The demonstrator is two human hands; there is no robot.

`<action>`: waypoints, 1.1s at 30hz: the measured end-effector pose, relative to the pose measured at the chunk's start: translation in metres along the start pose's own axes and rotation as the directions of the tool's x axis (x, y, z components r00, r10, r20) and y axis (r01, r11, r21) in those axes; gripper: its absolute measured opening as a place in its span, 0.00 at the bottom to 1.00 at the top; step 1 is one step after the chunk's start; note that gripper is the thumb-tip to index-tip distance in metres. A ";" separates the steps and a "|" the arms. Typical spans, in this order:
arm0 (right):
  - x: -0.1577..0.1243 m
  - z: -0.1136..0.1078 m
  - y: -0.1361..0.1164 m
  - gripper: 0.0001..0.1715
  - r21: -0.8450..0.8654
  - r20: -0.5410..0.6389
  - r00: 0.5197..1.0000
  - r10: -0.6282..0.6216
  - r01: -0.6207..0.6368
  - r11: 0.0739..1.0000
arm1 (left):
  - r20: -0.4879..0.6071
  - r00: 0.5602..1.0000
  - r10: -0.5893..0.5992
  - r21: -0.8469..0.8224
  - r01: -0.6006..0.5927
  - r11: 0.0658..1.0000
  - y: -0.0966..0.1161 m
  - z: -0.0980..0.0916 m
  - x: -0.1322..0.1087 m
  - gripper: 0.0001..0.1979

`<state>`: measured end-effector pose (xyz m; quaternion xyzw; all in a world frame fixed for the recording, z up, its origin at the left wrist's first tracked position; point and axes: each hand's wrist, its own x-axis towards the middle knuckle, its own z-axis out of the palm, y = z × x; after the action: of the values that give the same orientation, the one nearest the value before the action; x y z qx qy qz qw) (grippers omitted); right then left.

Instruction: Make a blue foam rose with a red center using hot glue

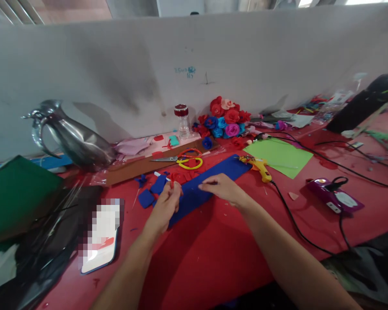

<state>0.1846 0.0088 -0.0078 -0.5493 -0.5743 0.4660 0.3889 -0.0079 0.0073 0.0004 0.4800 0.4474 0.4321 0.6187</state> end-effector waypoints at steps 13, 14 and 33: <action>0.018 0.035 -0.034 0.14 0.697 -0.235 0.900 0.366 -0.106 0.709 | 0.104 0.988 -0.111 -0.240 0.133 0.962 0.010 -0.001 -0.003 0.15; 0.016 0.038 -0.033 0.14 0.702 -0.251 0.900 0.357 -0.085 0.707 | 0.091 0.990 -0.107 -0.238 0.126 0.963 0.010 -0.002 -0.003 0.15; 0.003 0.051 -0.025 0.15 0.805 -0.166 0.941 0.296 -0.044 0.592 | 0.121 0.988 -0.092 -0.115 0.106 0.988 -0.011 0.012 0.001 0.20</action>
<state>0.1292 0.0071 0.0024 -0.4339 -0.1915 0.6230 0.6220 0.0047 0.0043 -0.0086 0.4430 0.4070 0.3988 0.6922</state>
